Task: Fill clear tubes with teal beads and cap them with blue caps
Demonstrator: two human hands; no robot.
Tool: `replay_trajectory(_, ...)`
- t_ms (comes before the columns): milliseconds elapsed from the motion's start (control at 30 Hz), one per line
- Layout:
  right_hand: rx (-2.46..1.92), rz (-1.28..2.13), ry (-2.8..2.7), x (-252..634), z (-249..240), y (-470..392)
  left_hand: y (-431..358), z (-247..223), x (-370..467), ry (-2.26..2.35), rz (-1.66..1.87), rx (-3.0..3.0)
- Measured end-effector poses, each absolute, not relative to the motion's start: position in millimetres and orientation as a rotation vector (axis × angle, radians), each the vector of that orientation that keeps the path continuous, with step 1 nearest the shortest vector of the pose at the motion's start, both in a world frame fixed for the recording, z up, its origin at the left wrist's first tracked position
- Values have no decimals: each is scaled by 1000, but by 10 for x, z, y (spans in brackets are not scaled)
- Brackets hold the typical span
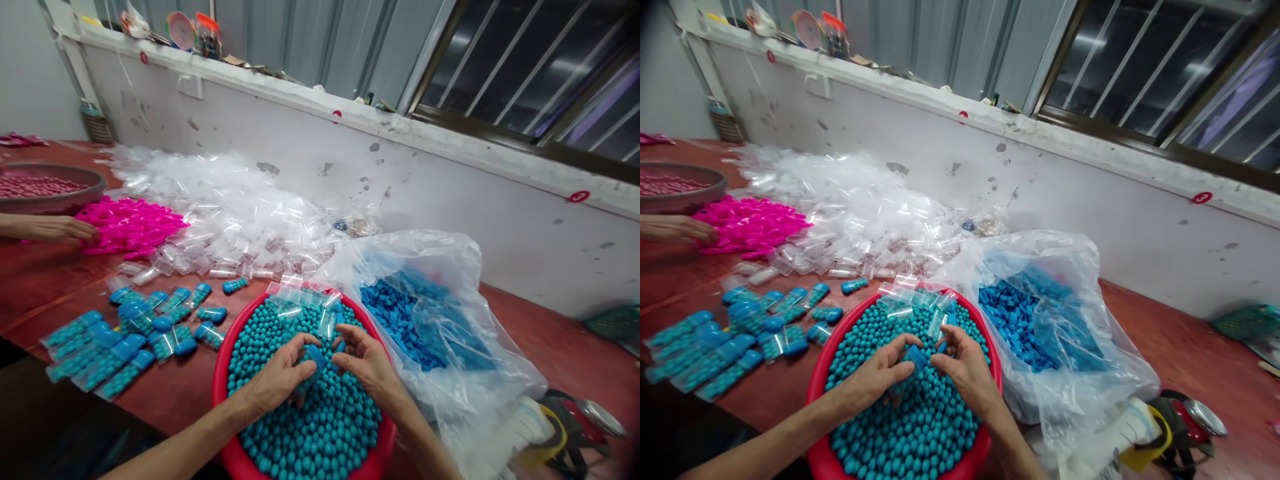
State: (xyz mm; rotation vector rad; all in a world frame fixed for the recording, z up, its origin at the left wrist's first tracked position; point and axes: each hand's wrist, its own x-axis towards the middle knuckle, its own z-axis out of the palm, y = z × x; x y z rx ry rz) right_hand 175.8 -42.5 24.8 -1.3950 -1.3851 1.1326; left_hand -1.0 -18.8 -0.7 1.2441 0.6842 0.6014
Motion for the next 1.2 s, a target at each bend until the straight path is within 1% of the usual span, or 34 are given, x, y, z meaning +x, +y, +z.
replay_trajectory(100,-1418,996,-1423,1690,235,-415,-197,-14,-5,721,615,1262)
replay_trajectory(200,-1444,863,-1694,1597,274,-479,-212,-3,9,761,650,1262)
replay_trajectory(333,-1395,746,-2025,1493,224,-598,-219,22,37,766,824,1283)
replay_trajectory(400,-1436,644,-2057,1441,157,-635,-225,45,50,736,872,1290)
replay_trajectory(533,-1526,455,-2054,1342,93,-651,-261,125,74,694,835,1274)
replay_trajectory(700,-1611,201,-2162,1276,94,-650,-324,152,128,812,875,1264)
replay_trajectory(833,-1709,254,-2187,1230,35,-711,-360,70,166,924,876,1353)
replay_trajectory(967,-1689,417,-2229,1219,41,-771,-362,65,57,968,804,1541)
replay_trajectory(1067,-1614,500,-2256,1328,103,-741,-292,130,-241,1054,766,1686)
replay_trajectory(1200,-1669,440,-2195,1568,162,-591,-91,176,-853,1424,754,1852)
